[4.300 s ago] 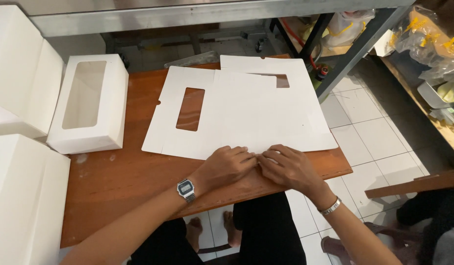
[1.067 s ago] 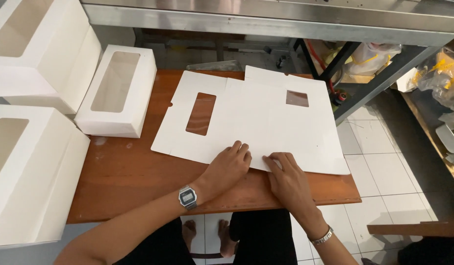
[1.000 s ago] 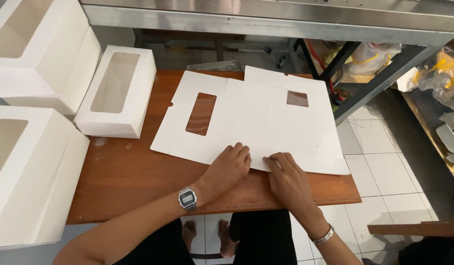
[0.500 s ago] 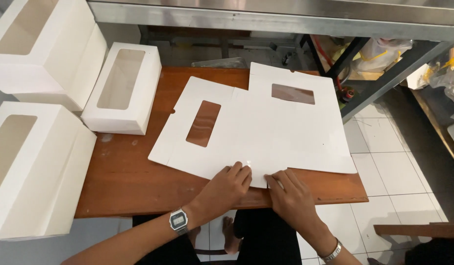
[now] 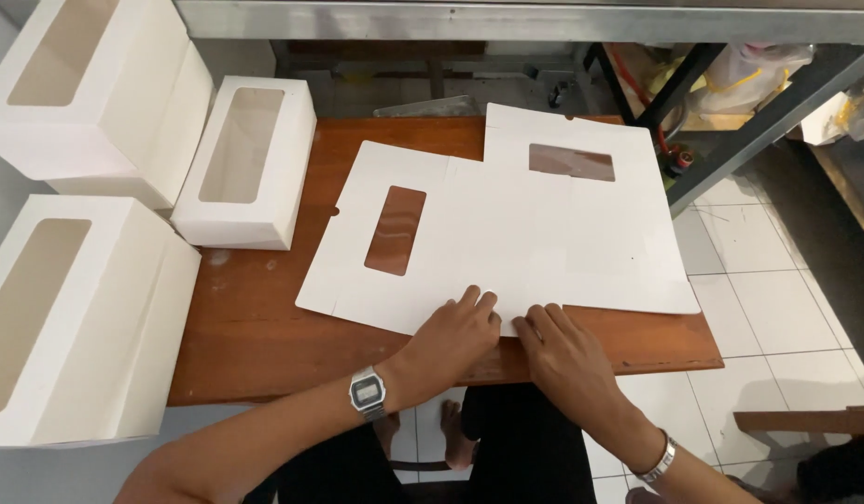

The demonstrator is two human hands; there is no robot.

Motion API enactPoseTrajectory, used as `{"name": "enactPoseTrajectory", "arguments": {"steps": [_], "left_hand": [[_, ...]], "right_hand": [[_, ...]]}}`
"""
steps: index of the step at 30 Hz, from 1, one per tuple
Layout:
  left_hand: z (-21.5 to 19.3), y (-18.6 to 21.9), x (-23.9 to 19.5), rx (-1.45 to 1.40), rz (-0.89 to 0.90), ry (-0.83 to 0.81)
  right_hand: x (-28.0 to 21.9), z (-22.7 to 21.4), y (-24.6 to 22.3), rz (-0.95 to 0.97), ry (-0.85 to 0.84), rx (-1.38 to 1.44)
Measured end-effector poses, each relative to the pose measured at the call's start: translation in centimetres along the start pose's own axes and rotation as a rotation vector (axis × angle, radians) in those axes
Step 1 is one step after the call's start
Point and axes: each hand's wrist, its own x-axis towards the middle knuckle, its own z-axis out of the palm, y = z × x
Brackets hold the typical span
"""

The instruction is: The person assembles white rectangular boxes with clear plastic windows from flat cardboard sheets. They fold the sheets along pre-cut lines, tuck in the flaps to form the box shape, and stack the finished boxes on the table.

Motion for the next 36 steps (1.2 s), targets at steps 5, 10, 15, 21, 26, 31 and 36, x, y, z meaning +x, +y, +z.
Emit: {"name": "enactPoseTrajectory", "arguments": {"steps": [5, 10, 15, 21, 26, 31, 36], "left_hand": [[0.1, 0.5, 0.2, 0.001, 0.043, 0.046], [0.3, -0.8, -1.4, 0.072, 0.092, 0.124], [-4.5, -4.1, 1.2, -0.608, -0.067, -0.241], [-5.0, -9.6, 6.1, -0.973, -0.175, -0.66], [-6.7, -7.5, 4.1, -0.835, -0.046, -0.447], [-5.3, -6.8, 2.8, -0.484, 0.163, -0.122], [-5.6, -6.4, 3.2, -0.486, 0.04, -0.186]], "right_hand": [[-0.8, 0.7, -0.5, 0.016, -0.164, -0.06], [-1.0, 0.3, -0.3, 0.004, -0.057, -0.054], [2.0, -3.0, 2.3, 0.142, -0.325, 0.315], [8.6, -6.6, 5.6, 0.537, -0.774, 0.832], [5.5, -4.4, 5.0, 0.44, -0.619, 0.676], [3.7, -3.0, 5.2, 0.306, -0.353, 0.486], [4.9, -3.5, 6.4, 0.336, -0.539, 0.504]]}}
